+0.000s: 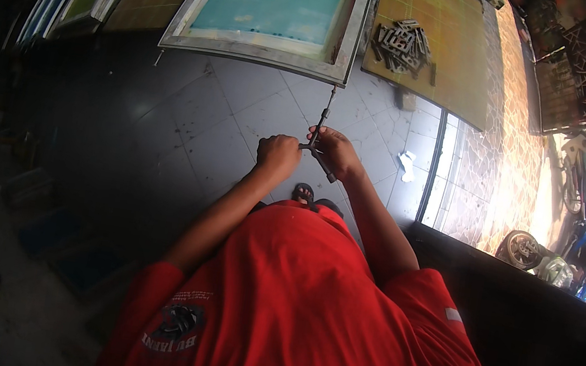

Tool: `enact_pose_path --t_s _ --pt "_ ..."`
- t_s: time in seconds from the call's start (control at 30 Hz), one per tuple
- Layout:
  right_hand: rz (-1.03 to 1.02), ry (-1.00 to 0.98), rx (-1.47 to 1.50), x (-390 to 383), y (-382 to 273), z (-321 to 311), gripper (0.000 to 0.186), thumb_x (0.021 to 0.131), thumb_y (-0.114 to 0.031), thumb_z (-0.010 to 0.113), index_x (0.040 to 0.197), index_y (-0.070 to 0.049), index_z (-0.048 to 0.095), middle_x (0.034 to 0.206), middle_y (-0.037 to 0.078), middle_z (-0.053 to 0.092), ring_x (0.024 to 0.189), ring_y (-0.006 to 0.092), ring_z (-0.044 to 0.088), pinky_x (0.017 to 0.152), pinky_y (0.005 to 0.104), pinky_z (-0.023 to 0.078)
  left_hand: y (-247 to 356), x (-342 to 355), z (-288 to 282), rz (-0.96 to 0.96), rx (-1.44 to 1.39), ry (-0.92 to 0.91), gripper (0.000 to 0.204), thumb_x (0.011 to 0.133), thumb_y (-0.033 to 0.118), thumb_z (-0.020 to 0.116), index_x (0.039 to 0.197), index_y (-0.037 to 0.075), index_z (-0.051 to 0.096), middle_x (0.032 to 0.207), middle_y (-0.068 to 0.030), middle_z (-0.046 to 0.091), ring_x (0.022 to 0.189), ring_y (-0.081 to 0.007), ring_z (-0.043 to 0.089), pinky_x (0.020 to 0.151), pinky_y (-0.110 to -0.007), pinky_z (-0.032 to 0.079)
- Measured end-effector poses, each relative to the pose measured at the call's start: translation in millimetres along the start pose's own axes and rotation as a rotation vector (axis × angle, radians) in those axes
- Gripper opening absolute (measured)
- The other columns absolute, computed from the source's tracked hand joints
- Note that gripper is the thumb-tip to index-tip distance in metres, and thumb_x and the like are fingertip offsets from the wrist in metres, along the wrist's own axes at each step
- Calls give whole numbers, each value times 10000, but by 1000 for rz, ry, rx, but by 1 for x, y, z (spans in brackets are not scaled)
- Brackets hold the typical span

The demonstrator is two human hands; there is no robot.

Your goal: The person uses a multi-socket tool to tighten bolts on several screen printing frames arranged on a production table.

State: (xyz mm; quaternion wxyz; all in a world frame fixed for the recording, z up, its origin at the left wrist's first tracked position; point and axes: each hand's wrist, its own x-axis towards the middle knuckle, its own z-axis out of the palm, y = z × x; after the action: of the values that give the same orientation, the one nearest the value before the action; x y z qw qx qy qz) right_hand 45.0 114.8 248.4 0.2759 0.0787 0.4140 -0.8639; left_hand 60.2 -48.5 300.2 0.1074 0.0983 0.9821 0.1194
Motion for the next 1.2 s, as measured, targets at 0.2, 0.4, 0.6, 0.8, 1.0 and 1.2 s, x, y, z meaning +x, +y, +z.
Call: enact_pose_path --t_s 0.2,0.4,0.6,0.8,1.0,1.2 --pt "52 -29 18 -3 -10 9 201 941 -181 472 1044 -41 573 943 26 620 854 117 579 787 248 460 -2 1 -3 8 -24 -16 181 789 177 580 717 29 657 735 -164 653 699 -321 655 631 -410 519" --pt "59 -128 145 5 -5 -7 194 940 -150 456 1066 -40 555 949 26 619 867 126 582 788 277 469 7 3 -6 -79 -20 -165 214 816 215 563 785 25 657 799 -154 654 771 -324 645 684 -422 516" --pt "72 -237 308 2 -3 -9 204 939 -177 460 1087 -58 536 931 9 601 859 126 581 765 287 476 14 0 -19 -44 -1 -149 207 811 208 566 770 27 658 788 -159 655 745 -318 651 655 -414 521" --pt "53 -116 336 5 5 2 205 936 -213 475 1086 -87 536 923 -13 592 845 114 573 694 261 478 0 6 -9 -24 -85 -96 217 803 212 580 739 17 651 741 -169 649 707 -338 643 642 -415 516" --pt "-2 -158 294 7 -5 -2 215 929 -239 502 1063 -77 548 908 -2 607 806 113 566 700 238 462 -1 22 3 8 -431 -268 278 831 238 548 761 -23 614 660 -191 608 707 -331 636 647 -420 475" --pt "-12 25 136 9 -7 1 201 901 -235 564 974 -49 591 836 3 618 711 88 535 646 215 427 -19 13 12 31 -562 -452 347 833 218 517 1122 27 520 1113 -210 571 1009 -341 569 826 -395 446"
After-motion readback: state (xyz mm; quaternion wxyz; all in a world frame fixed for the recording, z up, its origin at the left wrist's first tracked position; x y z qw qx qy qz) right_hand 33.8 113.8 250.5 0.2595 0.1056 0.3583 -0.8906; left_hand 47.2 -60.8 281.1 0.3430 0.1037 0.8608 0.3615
